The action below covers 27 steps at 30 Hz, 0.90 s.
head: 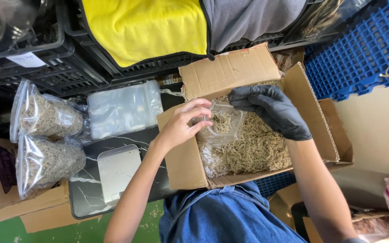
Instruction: The person fills plastic bags with dried fish from a cardboard box and weighs them on a scale.
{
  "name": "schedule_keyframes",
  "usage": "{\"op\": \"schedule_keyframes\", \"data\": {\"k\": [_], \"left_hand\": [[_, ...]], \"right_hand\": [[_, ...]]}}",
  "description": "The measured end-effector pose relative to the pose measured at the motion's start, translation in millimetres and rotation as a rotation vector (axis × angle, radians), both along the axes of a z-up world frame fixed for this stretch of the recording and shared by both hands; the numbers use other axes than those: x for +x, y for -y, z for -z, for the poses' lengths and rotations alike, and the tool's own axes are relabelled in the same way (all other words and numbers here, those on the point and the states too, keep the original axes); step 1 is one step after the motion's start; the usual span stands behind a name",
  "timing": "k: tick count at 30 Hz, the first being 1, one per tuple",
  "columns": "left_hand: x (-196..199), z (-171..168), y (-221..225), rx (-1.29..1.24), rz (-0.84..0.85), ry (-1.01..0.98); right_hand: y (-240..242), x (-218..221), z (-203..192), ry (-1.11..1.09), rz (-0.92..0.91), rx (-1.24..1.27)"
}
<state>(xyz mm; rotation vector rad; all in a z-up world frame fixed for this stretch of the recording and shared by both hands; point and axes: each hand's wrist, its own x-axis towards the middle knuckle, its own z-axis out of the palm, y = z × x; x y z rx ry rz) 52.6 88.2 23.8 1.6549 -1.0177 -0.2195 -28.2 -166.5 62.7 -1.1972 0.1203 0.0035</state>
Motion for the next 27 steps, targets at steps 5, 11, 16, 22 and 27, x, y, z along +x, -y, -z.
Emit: {"op": "schedule_keyframes", "data": {"k": [5,11,16,22,27], "left_hand": [[-4,-4,2,0.016,-0.017,-0.033],[-5,0,-1,0.036,-0.054,-0.028],[-5,-4,-2,0.059,-0.067,-0.003],[-6,1,0,0.066,-0.072,0.02],[-5,-5,0,0.098,-0.067,0.051]], "right_hand": [[70,44,34,0.084,0.076,-0.457],[174,190,207,-0.014,0.347,-1.619],[105,180,176,-0.309,0.232,-1.561],[97,174,170,-0.301,0.105,-1.678],[99,161,183,-0.018,-0.153,-1.724]]}}
